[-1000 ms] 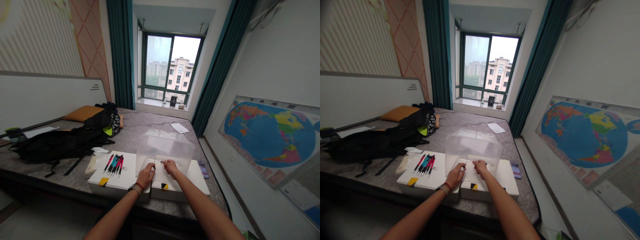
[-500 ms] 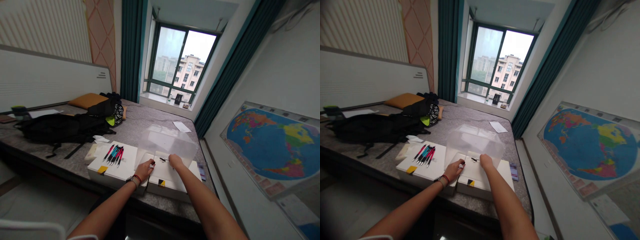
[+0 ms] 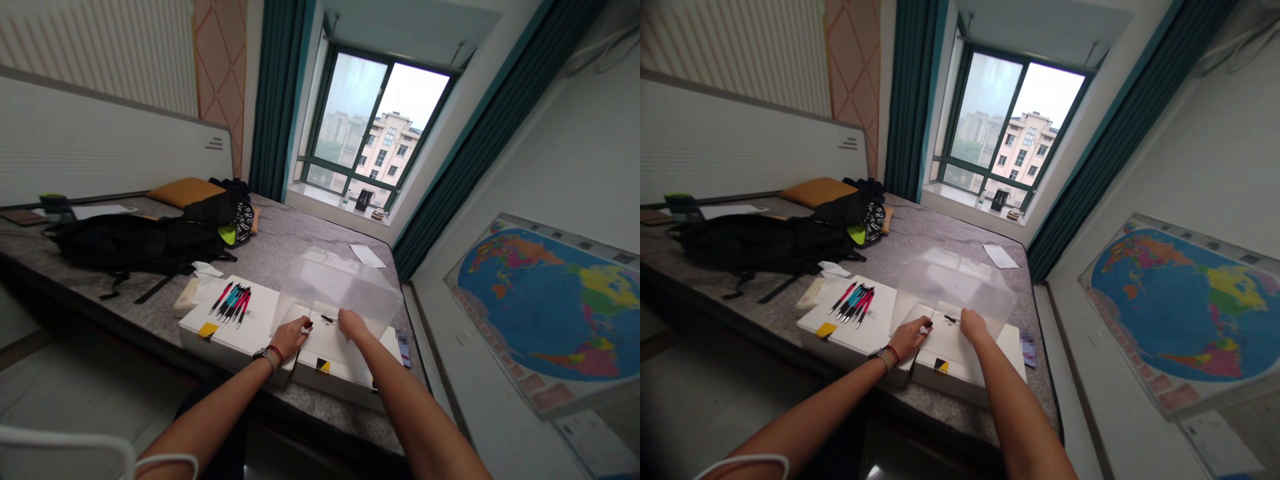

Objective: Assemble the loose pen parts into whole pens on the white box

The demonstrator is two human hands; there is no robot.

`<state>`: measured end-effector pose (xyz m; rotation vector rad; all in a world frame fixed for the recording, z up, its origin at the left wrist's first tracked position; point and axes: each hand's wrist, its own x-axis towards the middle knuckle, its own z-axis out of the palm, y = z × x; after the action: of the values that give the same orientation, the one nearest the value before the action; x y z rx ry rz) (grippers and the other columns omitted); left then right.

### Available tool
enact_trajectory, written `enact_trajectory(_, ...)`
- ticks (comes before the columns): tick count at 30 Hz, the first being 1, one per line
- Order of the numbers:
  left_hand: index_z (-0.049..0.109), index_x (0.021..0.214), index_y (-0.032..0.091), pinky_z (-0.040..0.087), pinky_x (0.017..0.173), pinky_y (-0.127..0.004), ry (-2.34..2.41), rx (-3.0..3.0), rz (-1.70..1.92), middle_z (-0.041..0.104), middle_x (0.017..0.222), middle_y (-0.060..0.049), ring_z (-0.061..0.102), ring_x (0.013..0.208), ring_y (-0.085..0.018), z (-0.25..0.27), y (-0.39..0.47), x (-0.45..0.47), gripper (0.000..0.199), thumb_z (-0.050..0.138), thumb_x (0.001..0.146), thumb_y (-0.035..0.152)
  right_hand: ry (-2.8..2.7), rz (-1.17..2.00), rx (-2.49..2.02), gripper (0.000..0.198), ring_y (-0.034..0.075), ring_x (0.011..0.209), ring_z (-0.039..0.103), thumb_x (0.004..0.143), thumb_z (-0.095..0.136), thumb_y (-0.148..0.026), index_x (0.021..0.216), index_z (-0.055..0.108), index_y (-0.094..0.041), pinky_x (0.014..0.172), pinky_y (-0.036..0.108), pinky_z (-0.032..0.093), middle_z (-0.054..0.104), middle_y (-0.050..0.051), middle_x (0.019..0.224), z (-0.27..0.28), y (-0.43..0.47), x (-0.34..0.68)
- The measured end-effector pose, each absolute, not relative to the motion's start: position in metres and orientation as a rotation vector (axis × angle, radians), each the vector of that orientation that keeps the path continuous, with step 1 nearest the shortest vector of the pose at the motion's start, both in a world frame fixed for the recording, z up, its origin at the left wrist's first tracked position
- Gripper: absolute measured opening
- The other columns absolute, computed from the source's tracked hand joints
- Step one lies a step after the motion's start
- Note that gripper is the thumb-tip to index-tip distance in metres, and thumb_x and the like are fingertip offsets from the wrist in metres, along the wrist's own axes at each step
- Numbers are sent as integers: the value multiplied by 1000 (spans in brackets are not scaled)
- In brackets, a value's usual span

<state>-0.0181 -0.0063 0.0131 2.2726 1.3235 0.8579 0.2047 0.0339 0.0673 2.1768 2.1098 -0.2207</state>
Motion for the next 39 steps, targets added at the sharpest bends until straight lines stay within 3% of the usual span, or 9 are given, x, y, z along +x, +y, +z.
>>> enact_trajectory(3,53,107,25,45,76,-25,1316,2275,870,68,102,-1,64,91,-17,15,-6,-18,22,43,90,35,2368,-651,2520,18,17,74,61,80,54,-26,88,64,-13,64,24,43,68,10,83,67,27,188)
enact_trajectory(6,53,107,25,45,76,-25,1314,2275,857,68,102,-1,64,92,-18,17,-7,-18,23,42,91,36,2391,-1691,2601,23,8,42,40,75,57,-38,82,59,-16,43,20,31,48,-5,50,63,15,168)
enact_trajectory(8,53,108,25,45,76,-26,1327,2274,833,68,102,-2,64,92,-18,18,-7,-18,23,42,91,36,2281,-2210,2464,27,5,37,27,72,60,-42,83,54,-18,37,18,21,36,-10,45,59,6,158)
enact_trajectory(11,53,109,25,44,76,-26,1346,2261,812,68,102,-2,64,92,-18,18,-7,-18,23,43,91,34,2147,-2563,2323,29,4,37,22,69,64,-42,82,50,-20,36,17,14,32,-12,46,55,-4,148)
enact_trajectory(15,53,109,26,44,78,-26,1334,2262,817,68,102,-2,64,93,-18,18,-7,-18,23,43,90,33,2124,-2628,2278,30,4,37,22,68,64,-43,83,50,-21,35,16,14,34,-12,46,51,-7,145)
enact_trajectory(39,55,108,26,45,78,-26,1336,2249,807,68,102,-2,63,93,-19,25,-10,-19,22,44,90,33,2442,-2261,2282,31,4,35,26,71,63,-45,84,55,-19,32,16,18,36,-11,44,51,-8,151)
